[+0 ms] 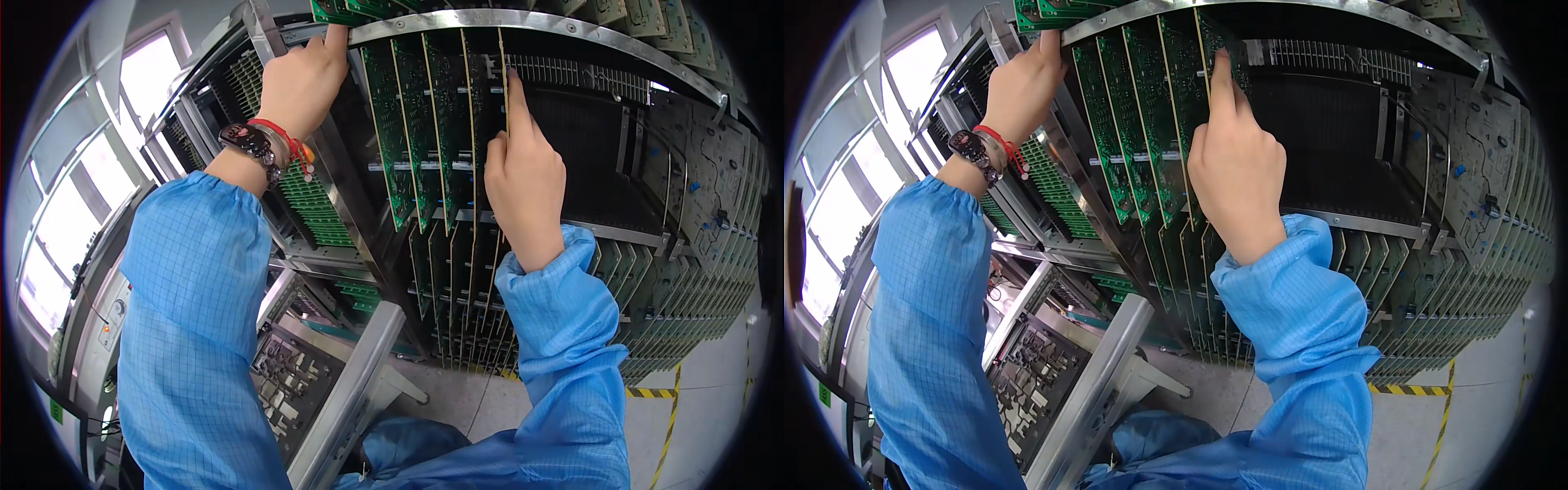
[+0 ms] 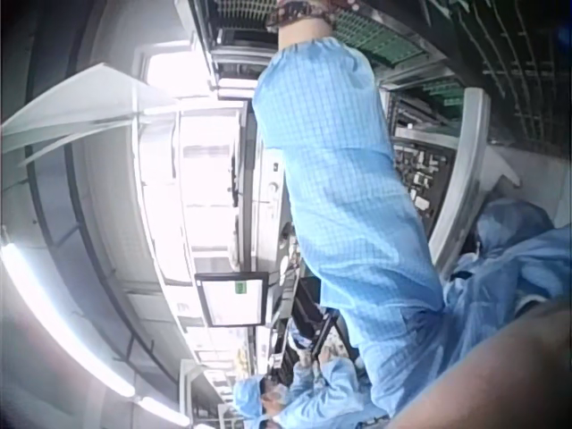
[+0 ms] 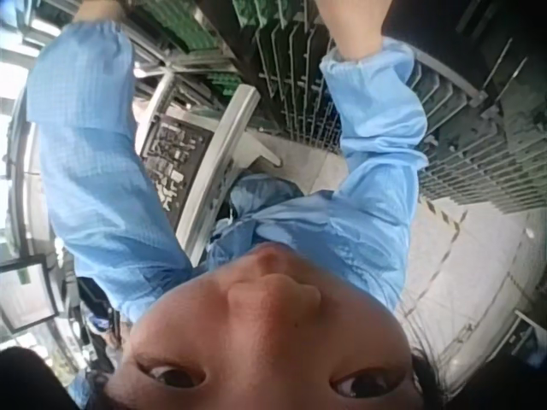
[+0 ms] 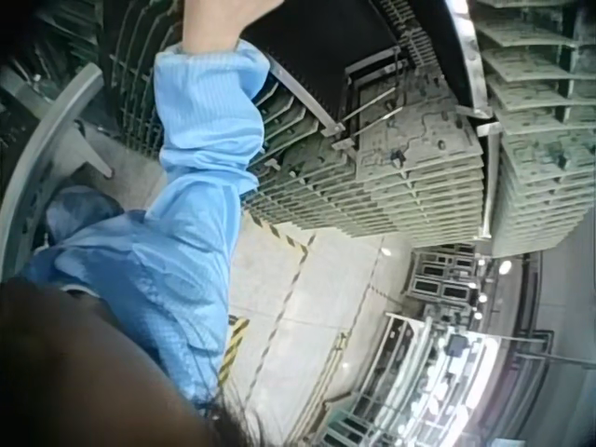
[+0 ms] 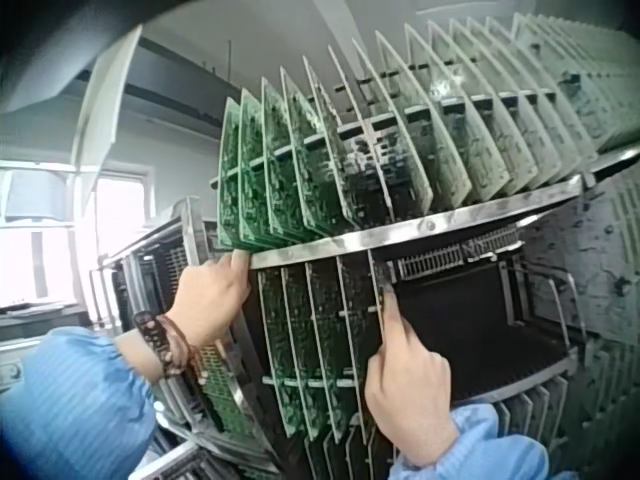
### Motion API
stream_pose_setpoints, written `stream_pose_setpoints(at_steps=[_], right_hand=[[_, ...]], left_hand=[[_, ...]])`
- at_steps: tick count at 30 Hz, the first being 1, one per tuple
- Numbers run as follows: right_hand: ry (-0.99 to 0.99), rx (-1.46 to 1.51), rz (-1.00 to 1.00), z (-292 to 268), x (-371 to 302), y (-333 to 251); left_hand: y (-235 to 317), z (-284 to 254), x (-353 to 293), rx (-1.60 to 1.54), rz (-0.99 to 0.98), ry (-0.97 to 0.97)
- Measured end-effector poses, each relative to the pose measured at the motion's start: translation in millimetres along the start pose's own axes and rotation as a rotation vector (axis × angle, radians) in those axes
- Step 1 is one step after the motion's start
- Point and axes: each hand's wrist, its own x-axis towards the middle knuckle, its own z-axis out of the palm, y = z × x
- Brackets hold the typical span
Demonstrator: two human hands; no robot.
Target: Manually inserting electronic components into a printed circuit board following a template.
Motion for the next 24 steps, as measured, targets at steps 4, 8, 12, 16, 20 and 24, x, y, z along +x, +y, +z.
stream_pose_setpoints(at_steps=[4,8,12,16,20,24], right_hand=[[0.025,0.001,-0.042,2,0,1],[-0.020,0.024,-0.070,-8,-5,-11],[0.051,0.090,-0.072,-22,-12,-24],[0.093,0.137,-0.065,-30,-16,-24],[0.077,0.153,-0.085,-36,-16,-37],[0.038,0.177,-0.123,-54,-26,-57]], left_hand=[[-4,0,0,0.015,0.024,0.013],[-1,-7,1,0.030,0.022,-0.013],[-3,-6,-1,0.039,0.010,-0.026],[0,-5,1,0.020,0.011,-0.010],[0,-6,2,0.032,0.008,-0.016],[-3,-2,0,0.023,-0.011,-0.017]])
